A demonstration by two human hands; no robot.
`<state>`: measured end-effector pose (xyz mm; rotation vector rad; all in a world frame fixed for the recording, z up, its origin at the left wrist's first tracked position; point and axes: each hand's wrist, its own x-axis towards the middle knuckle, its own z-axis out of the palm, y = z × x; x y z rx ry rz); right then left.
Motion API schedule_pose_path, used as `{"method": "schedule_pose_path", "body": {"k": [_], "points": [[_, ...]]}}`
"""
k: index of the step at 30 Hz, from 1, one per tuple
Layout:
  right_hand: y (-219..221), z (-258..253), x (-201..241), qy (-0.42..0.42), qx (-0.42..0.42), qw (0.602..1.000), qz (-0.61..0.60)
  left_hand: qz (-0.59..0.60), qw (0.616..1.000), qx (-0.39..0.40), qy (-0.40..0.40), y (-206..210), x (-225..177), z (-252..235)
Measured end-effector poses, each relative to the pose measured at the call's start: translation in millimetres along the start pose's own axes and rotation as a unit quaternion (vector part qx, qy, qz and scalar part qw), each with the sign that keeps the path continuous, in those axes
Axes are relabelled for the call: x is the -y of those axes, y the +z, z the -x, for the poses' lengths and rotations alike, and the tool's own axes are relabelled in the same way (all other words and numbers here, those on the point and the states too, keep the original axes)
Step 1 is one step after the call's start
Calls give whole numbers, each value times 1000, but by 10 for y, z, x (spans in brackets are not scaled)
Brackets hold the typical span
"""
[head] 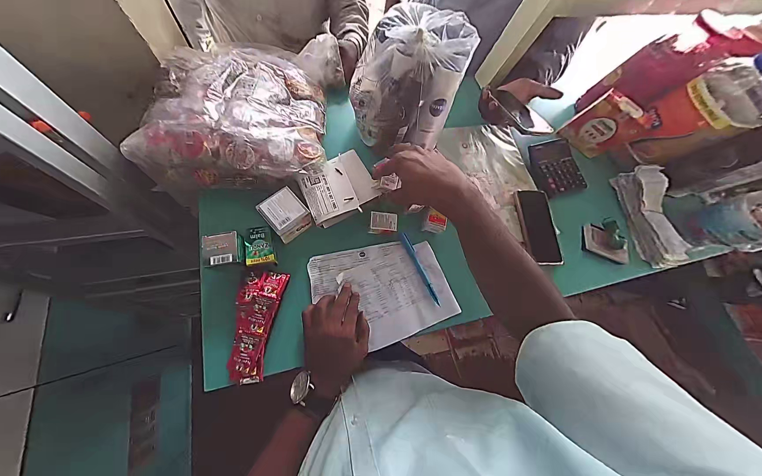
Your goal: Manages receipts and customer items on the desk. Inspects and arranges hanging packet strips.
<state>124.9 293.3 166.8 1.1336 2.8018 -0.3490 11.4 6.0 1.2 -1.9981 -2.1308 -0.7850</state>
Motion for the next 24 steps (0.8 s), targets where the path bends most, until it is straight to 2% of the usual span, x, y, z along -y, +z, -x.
{"method": "schedule_pose_path", "body": {"k": [2, 3, 4, 5, 7, 9, 12, 14, 15, 16, 17, 19, 21, 22, 24], "points": [[78, 368, -23, 10, -80, 993, -82, -2, 1000, 0, 3, 8, 6, -10], [154, 631, 15, 42, -121, 986, -103, 1, 1000, 4, 3, 8, -4, 1], [235, 909, 98, 109, -123, 980, -111, 2, 1000, 8, 3, 4, -5, 4], [337, 1146, 184, 187, -78, 973, -113, 2, 1000, 10, 4, -1, -1, 0], [589, 1388, 301, 318, 64, 938, -124, -1, 1000, 10, 8, 0, -2, -5], [891, 1473, 330, 353, 115, 918, -140, -3, 1000, 11, 15, -6, -2, -9], [994, 1669, 348, 301, 72, 934, -177, -6, 1000, 12, 13, -14, 7, -9], [963, 1932, 442, 238, -73, 938, -241, -2, 1000, 17, 12, -18, -1, -12], [1016, 2030, 489, 195, -182, 917, -295, 0, 1000, 19, 12, -20, -2, -22], [1111, 2082, 526, 137, -281, 876, -368, 3, 1000, 23, 13, -22, -6, -27], [1215, 2095, 555, 81, -341, 830, -434, 3, 999, 30, 15, -26, -13, -25], [1426, 2037, 574, 22, -363, 763, -534, 0, 999, 45, 18, -34, -19, -26], [1616, 1883, 515, 5, -329, 738, -589, 3, 999, 50, 21, -42, -5, -37], [1687, 1786, 483, 6, -320, 743, -588, 6, 999, 47, 20, -35, 5, -40], [1757, 1661, 440, 16, -308, 788, -533, 11, 999, 46, 19, -28, -3, -29]]}}
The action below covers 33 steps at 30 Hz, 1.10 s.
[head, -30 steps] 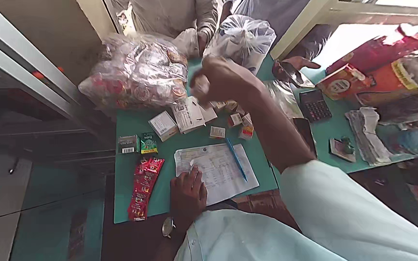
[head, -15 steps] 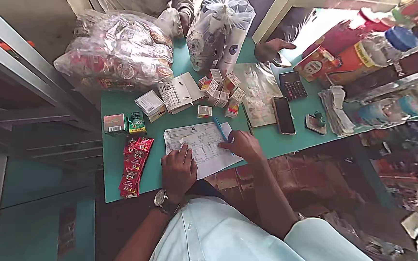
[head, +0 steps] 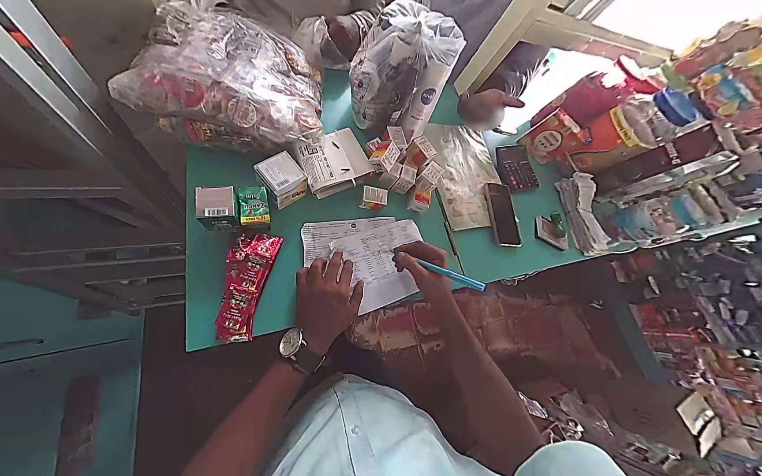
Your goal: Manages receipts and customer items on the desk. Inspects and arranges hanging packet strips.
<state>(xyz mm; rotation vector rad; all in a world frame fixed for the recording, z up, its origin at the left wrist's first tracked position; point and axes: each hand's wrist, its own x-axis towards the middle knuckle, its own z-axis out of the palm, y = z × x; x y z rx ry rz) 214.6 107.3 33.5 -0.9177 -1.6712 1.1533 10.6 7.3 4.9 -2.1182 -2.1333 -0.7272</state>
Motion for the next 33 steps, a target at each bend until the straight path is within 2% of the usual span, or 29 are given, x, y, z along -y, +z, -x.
{"method": "schedule_pose_path", "body": {"k": [4, 9, 23, 26, 29, 31, 33], "points": [[-38, -80, -170, -50, 29, 992, 109, -8, 1000, 1, -3, -9, -19, -20], [-37, -54, -229, -74, 44, 991, 100, -18, 1000, -4, -8, 27, -29, -2], [-30, -81, -211, -55, 67, 989, 117, -31, 999, -11, -17, 27, -24, 0], [-39, -58, -228, -58, 32, 989, 129, -32, 999, -10, -17, 33, -26, 7], [-98, -41, -192, -15, -51, 998, -14, -29, 999, -14, -15, 19, -24, -4], [-148, -65, -196, 24, -98, 986, -130, -29, 999, -17, -15, 29, -27, 0], [-172, -90, -184, 51, -115, 976, -178, -33, 999, -22, -13, 31, -26, -4]]}}
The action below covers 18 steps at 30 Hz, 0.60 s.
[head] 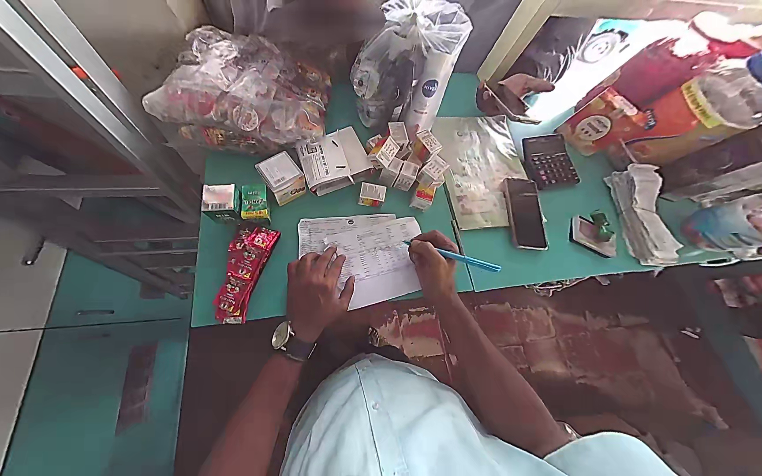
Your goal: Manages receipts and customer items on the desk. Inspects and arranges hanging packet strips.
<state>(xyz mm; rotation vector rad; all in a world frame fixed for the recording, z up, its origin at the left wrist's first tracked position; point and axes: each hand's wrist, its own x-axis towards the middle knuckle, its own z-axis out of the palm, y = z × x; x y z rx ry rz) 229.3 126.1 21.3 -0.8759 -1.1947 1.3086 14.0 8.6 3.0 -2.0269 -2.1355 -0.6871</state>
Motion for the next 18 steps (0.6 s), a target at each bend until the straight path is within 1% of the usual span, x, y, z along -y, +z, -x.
{"method": "schedule_pose_path", "body": {"k": [3, 7, 10, 14, 18], "points": [[1, -7, -4, 12, 18, 1000, -6, -4, 1000, 0, 5, -14, -1, 8], [-1, -9, -35, -20, 66, 996, 52, 3, 998, -32, 52, -99, -146, 35], [3, -12, -58, -34, 83, 993, 76, 27, 997, 2, 75, -116, -401, 61], [5, -13, -66, -45, 89, 992, 73, 2, 998, 24, 57, 38, -621, 71], [3, -21, -48, -44, 87, 993, 71, -47, 999, 1, 27, 117, -703, 72]]}}
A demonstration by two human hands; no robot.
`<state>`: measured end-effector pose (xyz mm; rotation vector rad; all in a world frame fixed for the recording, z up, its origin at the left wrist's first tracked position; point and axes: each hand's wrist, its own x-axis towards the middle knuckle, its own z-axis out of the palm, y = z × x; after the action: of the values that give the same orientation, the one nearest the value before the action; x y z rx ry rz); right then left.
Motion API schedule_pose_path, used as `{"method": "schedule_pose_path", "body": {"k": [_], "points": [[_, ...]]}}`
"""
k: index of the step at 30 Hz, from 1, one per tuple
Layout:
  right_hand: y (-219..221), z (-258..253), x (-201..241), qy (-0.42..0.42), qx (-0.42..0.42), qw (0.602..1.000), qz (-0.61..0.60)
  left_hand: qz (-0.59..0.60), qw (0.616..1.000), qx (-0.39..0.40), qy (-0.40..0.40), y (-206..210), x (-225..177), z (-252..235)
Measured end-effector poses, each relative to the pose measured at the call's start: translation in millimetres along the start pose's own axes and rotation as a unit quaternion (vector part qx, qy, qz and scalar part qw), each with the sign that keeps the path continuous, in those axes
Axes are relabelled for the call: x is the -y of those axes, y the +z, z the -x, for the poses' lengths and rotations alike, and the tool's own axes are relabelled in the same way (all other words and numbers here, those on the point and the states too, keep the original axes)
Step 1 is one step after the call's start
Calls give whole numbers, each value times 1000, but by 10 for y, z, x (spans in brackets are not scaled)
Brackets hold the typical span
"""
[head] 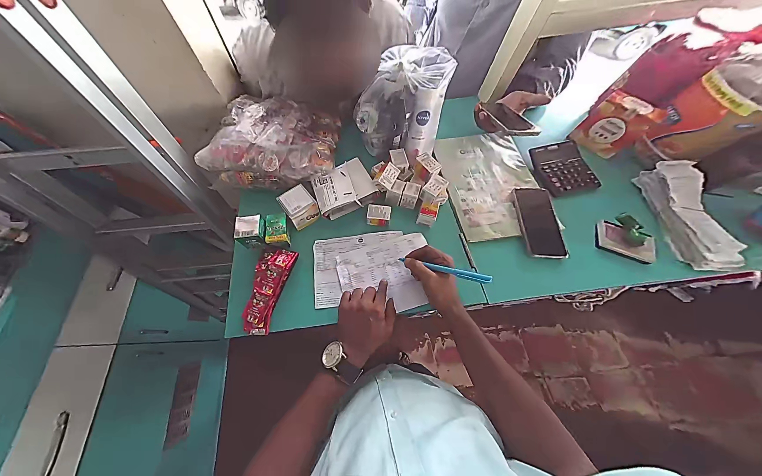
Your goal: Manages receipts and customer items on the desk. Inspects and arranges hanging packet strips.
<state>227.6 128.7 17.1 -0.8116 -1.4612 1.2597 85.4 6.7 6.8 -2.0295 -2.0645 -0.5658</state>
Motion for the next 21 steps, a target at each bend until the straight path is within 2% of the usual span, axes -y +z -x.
{"method": "schedule_pose_path", "body": {"k": [6, 15, 21], "points": [[-12, -7, 4, 2, 14, 1000, -8, -24, 999, 4, -44, -2, -179, 21], [-12, -14, 13, 7, 17, 1000, -4, 26, 998, 46, -32, -61, -88, -27], [-21, -6, 6, 7, 15, 1000, -6, -8, 1000, 6, -2, -10, -64, -80]]}}
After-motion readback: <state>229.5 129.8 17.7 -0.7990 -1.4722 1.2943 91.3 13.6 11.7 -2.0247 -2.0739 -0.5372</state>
